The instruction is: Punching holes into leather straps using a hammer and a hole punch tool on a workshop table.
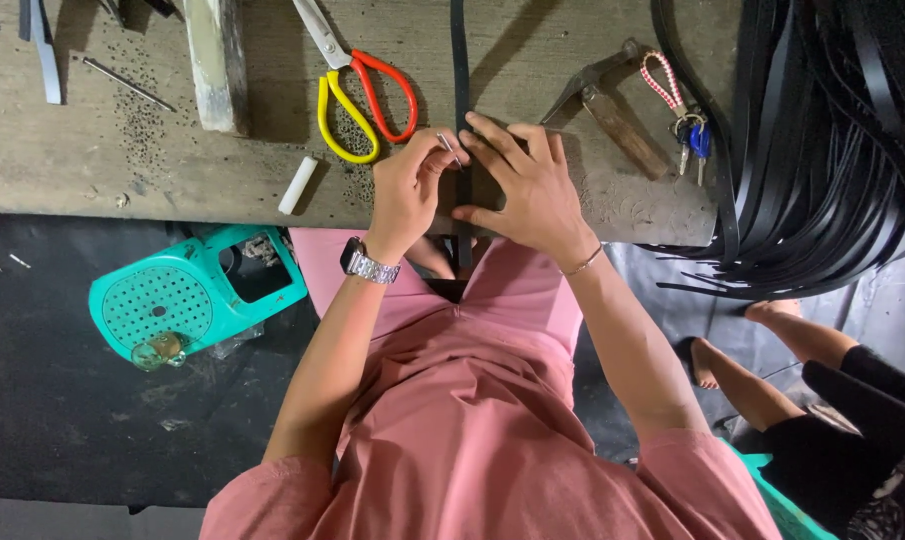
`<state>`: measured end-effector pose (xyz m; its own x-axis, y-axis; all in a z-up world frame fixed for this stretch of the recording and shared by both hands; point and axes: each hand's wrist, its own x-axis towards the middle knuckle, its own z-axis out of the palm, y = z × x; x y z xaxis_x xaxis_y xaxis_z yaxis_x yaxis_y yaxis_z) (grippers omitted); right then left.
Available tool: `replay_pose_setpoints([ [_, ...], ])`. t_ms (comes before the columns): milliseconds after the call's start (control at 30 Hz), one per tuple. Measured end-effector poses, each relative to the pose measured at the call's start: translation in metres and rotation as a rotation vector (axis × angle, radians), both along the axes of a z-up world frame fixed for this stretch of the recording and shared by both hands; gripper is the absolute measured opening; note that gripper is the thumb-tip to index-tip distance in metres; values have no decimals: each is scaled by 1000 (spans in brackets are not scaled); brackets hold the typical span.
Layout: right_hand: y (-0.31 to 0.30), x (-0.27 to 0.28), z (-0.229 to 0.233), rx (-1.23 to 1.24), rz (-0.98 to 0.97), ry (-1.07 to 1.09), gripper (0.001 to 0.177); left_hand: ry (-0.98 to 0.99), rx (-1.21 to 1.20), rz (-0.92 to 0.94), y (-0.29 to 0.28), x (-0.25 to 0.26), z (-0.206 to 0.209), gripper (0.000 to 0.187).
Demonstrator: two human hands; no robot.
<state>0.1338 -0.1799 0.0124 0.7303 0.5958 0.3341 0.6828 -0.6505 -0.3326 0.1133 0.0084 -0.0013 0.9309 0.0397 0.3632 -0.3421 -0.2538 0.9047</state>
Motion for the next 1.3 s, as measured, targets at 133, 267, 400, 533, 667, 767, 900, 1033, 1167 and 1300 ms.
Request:
replay_pose_setpoints([
  [133,0,-2,2,-7,-10,16,81,-34,21,-9,0,-1,-4,13],
  [267,1,-3,2,-10,-18,32,80,-50,49,-2,-1,-3,-1,13],
  [400,0,-2,0,-32,-16,47,84,-88,128,-21,-3,-4,-19,12],
  [533,-2,-4,0,4,-35,235,88,-118,163,-48,-1,-5,-18,14],
  [667,-32,-1,2,99,-334,-151,39,-121,108,-78,2,-8,-22,19],
  [767,-52,0,16,-122,-743,-130,44,-9,203,-223,6,-7,-21,17],
  [900,-71,1,6,-465,-710,-230,37,-22,230,-208,5,-5,-19,13],
  [1033,-84,1,-18,-126,-639,-16,37,-167,137,-122,0,-3,-2,16],
  [1167,-74,-25,23,147,-478,238,39,-165,121,-110,-1,-3,-12,14],
  [1300,-44,-47,66,191,-313,182,47,-136,213,-90,0,-6,-22,13],
])
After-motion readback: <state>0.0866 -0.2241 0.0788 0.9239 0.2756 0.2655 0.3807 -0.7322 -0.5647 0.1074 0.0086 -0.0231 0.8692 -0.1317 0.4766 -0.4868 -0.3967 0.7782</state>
